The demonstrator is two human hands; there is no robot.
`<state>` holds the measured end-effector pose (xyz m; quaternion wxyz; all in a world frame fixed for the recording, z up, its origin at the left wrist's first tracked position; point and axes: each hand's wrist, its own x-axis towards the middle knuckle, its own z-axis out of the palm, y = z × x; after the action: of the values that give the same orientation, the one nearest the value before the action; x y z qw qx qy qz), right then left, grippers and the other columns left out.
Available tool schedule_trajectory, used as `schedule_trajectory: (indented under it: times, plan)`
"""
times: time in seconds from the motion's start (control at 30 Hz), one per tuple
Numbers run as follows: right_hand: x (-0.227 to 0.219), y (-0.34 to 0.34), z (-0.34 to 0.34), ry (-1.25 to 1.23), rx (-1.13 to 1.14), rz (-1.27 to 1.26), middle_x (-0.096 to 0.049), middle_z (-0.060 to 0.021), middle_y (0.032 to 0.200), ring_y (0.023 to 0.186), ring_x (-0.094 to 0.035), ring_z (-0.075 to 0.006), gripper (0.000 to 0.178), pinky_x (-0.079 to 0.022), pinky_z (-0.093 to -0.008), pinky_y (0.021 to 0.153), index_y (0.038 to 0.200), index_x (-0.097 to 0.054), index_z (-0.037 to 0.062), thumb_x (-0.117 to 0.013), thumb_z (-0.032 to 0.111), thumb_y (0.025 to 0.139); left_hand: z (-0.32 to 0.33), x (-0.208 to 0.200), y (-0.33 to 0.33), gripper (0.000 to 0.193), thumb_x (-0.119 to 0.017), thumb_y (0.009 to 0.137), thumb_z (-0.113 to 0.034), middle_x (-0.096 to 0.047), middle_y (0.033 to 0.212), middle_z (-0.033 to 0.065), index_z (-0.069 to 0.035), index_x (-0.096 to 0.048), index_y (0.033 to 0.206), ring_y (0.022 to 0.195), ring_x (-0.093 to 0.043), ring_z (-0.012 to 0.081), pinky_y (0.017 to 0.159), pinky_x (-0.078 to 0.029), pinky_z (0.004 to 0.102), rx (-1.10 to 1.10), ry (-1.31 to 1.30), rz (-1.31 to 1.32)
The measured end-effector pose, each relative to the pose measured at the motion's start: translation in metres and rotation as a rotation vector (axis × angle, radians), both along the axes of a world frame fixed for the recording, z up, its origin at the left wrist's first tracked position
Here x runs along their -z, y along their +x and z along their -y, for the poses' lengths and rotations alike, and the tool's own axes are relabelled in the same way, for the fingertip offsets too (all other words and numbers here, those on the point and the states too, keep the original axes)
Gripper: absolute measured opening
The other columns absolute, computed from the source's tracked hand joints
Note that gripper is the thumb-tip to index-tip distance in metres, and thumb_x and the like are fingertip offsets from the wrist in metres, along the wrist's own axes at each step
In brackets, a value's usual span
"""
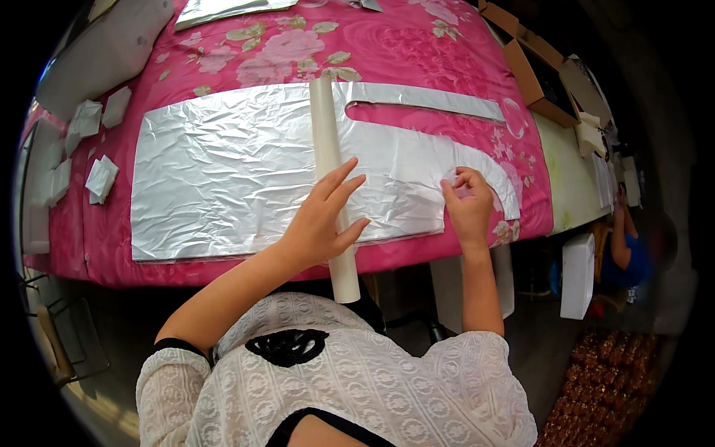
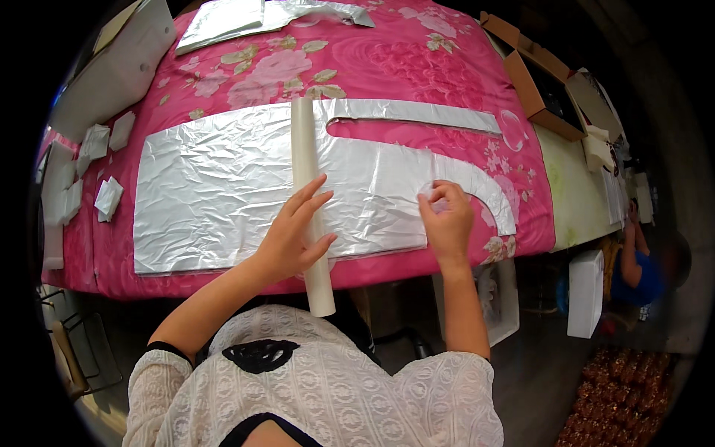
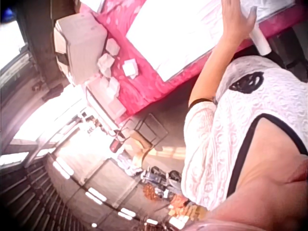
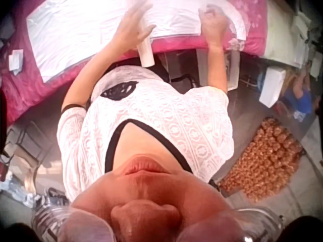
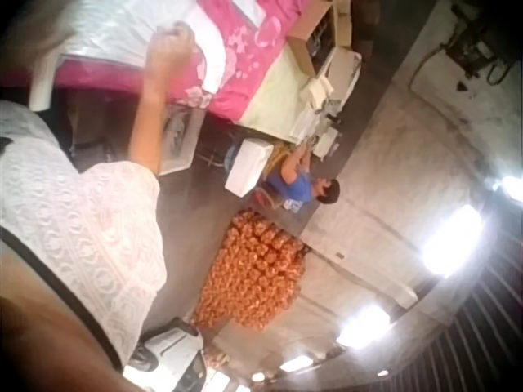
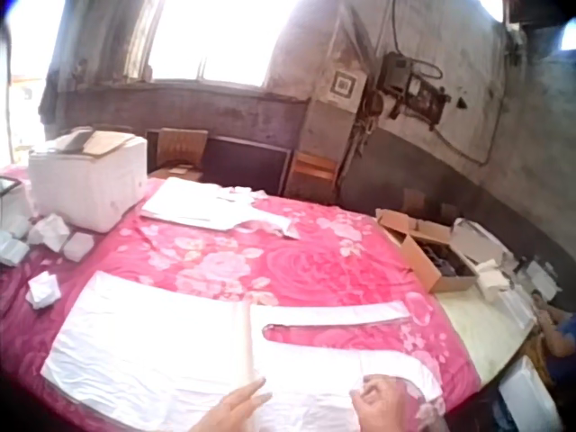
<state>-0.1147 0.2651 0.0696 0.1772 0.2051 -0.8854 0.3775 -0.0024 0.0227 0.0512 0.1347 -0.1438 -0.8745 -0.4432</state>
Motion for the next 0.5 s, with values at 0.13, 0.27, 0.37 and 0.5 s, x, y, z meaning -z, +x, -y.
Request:
schedule_trajectory:
  times: [0.13, 0.27, 0.37, 0.5]
  plan:
    - [-0.020, 0.073, 0.076, -0.234, -0.513, 0.519, -0.059, -0.0049, 0.084, 0.072, -0.055, -0.0151, 0.019, -0.044, -0.0263, 0.065, 0.084, -0.055, 0.0026, -0.070, 0.006, 0.073, -0.002, -0.028, 0.008, 0.050, -0.061, 0.087, -0.023, -0.055, 0.117, 0.0158, 0.001, -0.044, 0.128, 0.106, -0.056, 0.0181, 0.088, -0.046, 0.0306, -0.044, 0.896, 0.759]
    - [-0.035, 0.109, 0.103, -0.179, -0.859, 0.354, -0.060, -0.0125, 0.097, 0.089, -0.059, -0.0266, 0.031, -0.048, -0.0351, 0.075, 0.099, -0.058, 0.0036, -0.072, 0.016, 0.074, 0.059, -0.018, 0.025, 0.025, -0.059, 0.089, -0.023, -0.065, 0.086, 0.0073, -0.001, -0.058, 0.101, 0.078, -0.062, 0.0133, 0.076, -0.050, 0.0280, 0.011, 0.885, 0.880]
    - [-0.039, 0.117, 0.090, -0.022, -0.734, 0.356, -0.061, -0.0121, 0.093, 0.086, -0.060, -0.0267, 0.029, -0.048, -0.0353, 0.071, 0.095, -0.059, 0.0035, -0.072, 0.019, 0.074, 0.132, -0.021, 0.053, 0.017, -0.059, 0.088, -0.019, -0.066, 0.085, 0.0083, -0.002, -0.060, 0.090, 0.079, -0.064, 0.0148, 0.075, -0.050, 0.0284, -0.200, 0.837, 0.934]
    - [-0.026, 0.120, 0.079, 0.234, -0.400, 0.297, -0.063, -0.0098, 0.080, 0.072, -0.062, -0.0260, 0.033, -0.047, -0.0363, 0.061, 0.084, -0.058, 0.0028, -0.070, 0.033, 0.076, 0.213, -0.020, 0.091, 0.016, -0.059, 0.085, -0.018, -0.066, 0.084, 0.0073, -0.002, -0.060, 0.088, 0.077, -0.063, 0.0131, 0.072, -0.049, 0.0254, -0.434, 0.700, 0.966]
